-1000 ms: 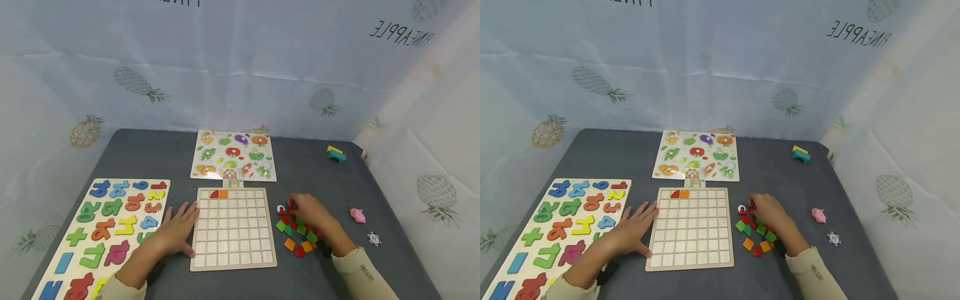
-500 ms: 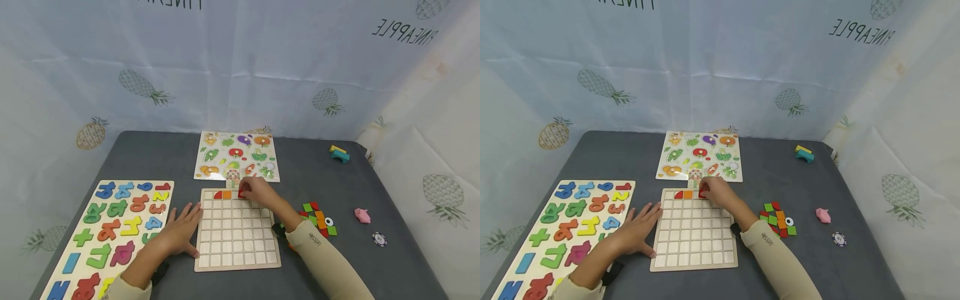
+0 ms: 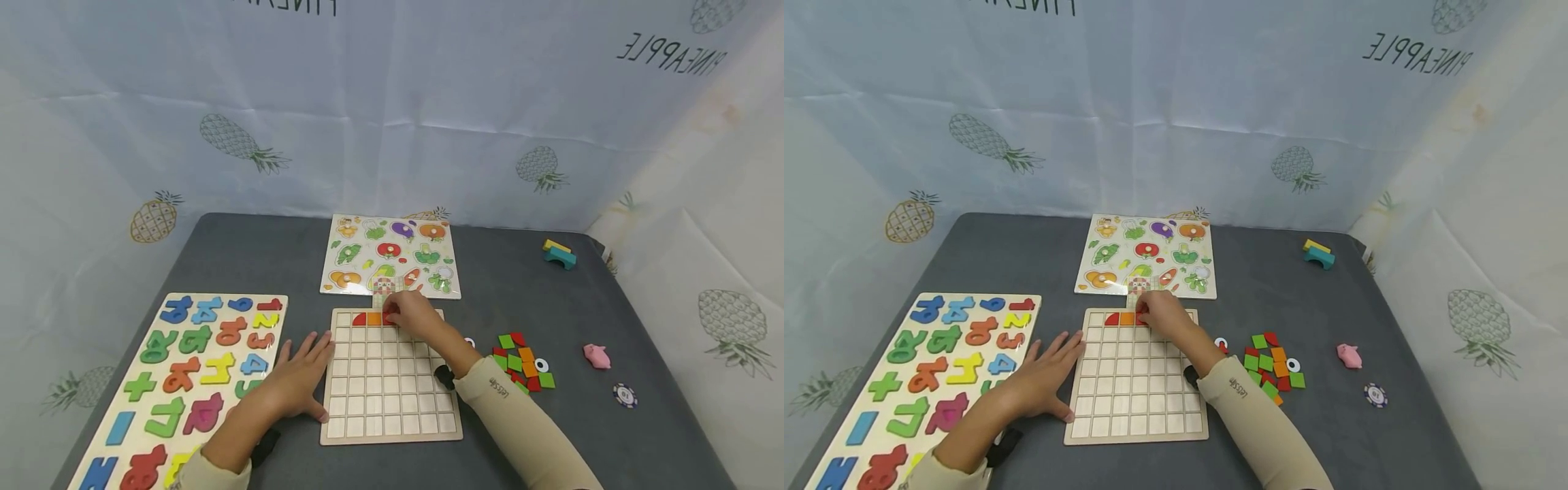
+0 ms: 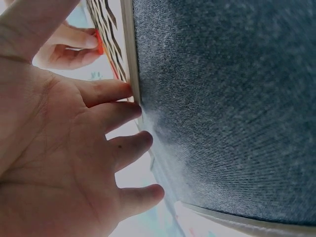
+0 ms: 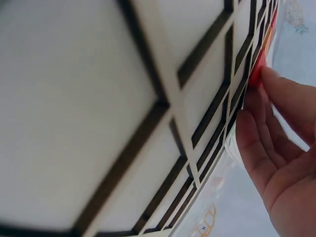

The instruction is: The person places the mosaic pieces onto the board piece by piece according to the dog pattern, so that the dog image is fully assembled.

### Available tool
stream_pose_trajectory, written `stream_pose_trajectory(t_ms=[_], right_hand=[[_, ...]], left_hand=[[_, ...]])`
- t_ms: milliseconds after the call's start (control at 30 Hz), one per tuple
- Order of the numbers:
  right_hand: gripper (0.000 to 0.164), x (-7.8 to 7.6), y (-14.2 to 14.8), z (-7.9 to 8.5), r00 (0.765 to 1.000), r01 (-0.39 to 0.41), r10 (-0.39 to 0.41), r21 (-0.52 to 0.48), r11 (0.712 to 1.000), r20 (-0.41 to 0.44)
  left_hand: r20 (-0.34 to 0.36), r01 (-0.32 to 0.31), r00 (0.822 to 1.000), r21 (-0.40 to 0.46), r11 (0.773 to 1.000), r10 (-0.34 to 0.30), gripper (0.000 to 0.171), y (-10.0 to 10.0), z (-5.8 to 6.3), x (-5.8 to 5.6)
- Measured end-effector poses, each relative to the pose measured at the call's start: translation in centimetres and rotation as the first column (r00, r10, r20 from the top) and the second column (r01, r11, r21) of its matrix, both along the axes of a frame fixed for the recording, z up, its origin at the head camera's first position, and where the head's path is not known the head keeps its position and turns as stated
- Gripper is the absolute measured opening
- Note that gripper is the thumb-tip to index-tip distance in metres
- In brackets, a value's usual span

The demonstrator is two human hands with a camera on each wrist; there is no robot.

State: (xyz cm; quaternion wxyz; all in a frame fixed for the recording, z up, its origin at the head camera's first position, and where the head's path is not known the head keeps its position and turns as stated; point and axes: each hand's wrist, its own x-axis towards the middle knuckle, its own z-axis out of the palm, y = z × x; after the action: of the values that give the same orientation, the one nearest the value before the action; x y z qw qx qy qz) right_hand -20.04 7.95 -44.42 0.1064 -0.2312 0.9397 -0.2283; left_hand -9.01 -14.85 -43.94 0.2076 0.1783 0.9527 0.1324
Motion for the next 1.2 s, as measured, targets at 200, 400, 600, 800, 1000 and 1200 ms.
stream_pose_trajectory(t_ms=[200, 400, 600, 800, 1000, 1200], right_hand=[[0.008, 0.5, 0.4, -0.1, 0.999, -0.015, 0.017, 0.057, 0.998, -0.035], [0.009, 1.5, 0.9, -0.1, 0.988, -0.068, 0.086, 0.142, 0.988, -0.125], [0.014, 1.8, 1.5, 0.7, 0.988, -0.116, 0.123, 0.087, 0.989, -0.089], [0.019, 1.3, 4.8, 2.9, 0.998, -0.047, 0.045, 0.030, 0.998, 0.046], [0.013, 2.5, 9.9, 3.9, 0.994, -0.007, -0.007, 0.128, 0.992, 0.110], [0.005, 4.9, 13.2, 3.4, 0.988, 0.004, -0.036, 0.204, 0.979, 0.153]], left_hand=[[0.007, 0.012, 1.000, 0.004, 1.000, -0.012, 0.117, 0.5, -0.1, -0.1], [0.018, 0.020, 1.000, 0.008, 1.000, -0.020, 0.117, 1.1, -0.3, -0.1], [0.012, 0.009, 1.000, 0.023, 1.000, -0.009, 0.117, 0.7, -0.4, 0.3], [-0.002, -0.003, 1.000, 0.034, 0.999, 0.003, 0.116, -0.1, -0.1, 0.3], [-0.010, 0.018, 1.000, 0.040, 0.999, -0.018, 0.116, -0.4, 0.0, 0.0], [-0.014, 0.036, 0.999, 0.046, 0.998, -0.036, 0.117, -0.5, -0.2, -0.2]])
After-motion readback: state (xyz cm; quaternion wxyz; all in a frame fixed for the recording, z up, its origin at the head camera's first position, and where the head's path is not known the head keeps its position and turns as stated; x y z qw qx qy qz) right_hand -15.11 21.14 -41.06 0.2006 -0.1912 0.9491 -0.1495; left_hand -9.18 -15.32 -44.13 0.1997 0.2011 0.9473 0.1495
